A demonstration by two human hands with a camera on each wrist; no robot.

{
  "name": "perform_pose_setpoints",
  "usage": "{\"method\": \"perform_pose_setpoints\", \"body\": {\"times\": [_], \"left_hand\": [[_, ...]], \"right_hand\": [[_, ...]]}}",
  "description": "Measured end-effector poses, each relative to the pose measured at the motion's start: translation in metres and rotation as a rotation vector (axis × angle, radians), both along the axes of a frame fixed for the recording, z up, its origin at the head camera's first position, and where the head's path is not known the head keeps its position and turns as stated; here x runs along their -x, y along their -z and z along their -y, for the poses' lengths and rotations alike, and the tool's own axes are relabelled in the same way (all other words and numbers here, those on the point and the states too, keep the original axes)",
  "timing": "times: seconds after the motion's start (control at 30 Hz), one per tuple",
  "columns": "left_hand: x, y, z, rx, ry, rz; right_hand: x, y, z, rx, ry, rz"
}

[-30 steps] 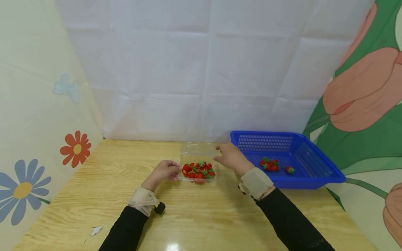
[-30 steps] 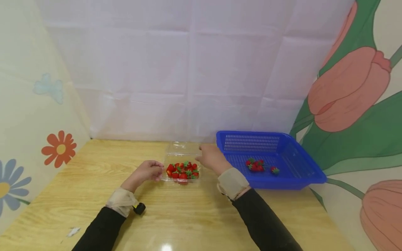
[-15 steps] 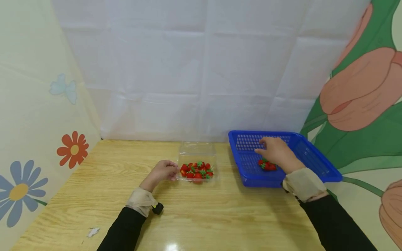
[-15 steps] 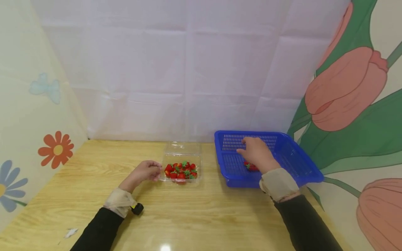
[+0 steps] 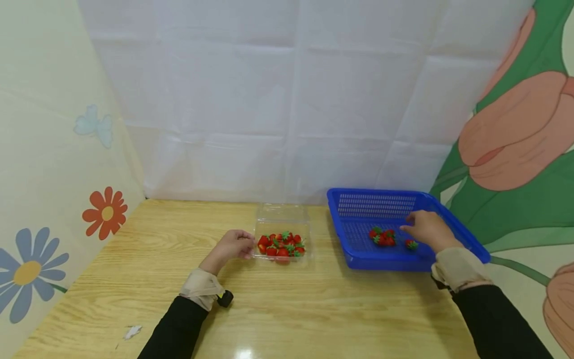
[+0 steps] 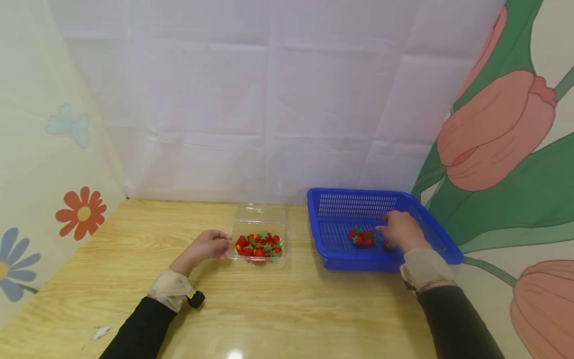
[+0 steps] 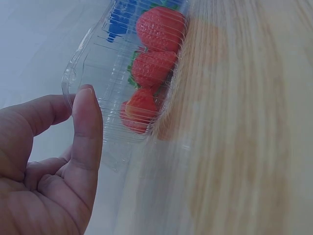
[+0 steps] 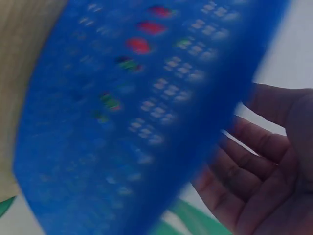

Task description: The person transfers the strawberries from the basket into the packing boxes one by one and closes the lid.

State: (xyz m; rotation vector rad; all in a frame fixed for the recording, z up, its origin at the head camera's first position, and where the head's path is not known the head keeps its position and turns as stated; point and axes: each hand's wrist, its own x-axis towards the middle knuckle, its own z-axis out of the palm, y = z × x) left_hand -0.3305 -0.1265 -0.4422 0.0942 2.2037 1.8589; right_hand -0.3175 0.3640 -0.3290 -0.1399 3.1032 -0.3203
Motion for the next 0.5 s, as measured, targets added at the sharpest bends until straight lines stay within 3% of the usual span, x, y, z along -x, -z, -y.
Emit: {"method": "perform_pose_setpoints", "body": {"times": [0.5], "left_hand": [[-0.004, 0.001, -0.001, -0.012, 0.017, -0.008]], "right_hand": [[0.018, 0.033, -0.032, 0.007, 0.01, 0.145]]}}
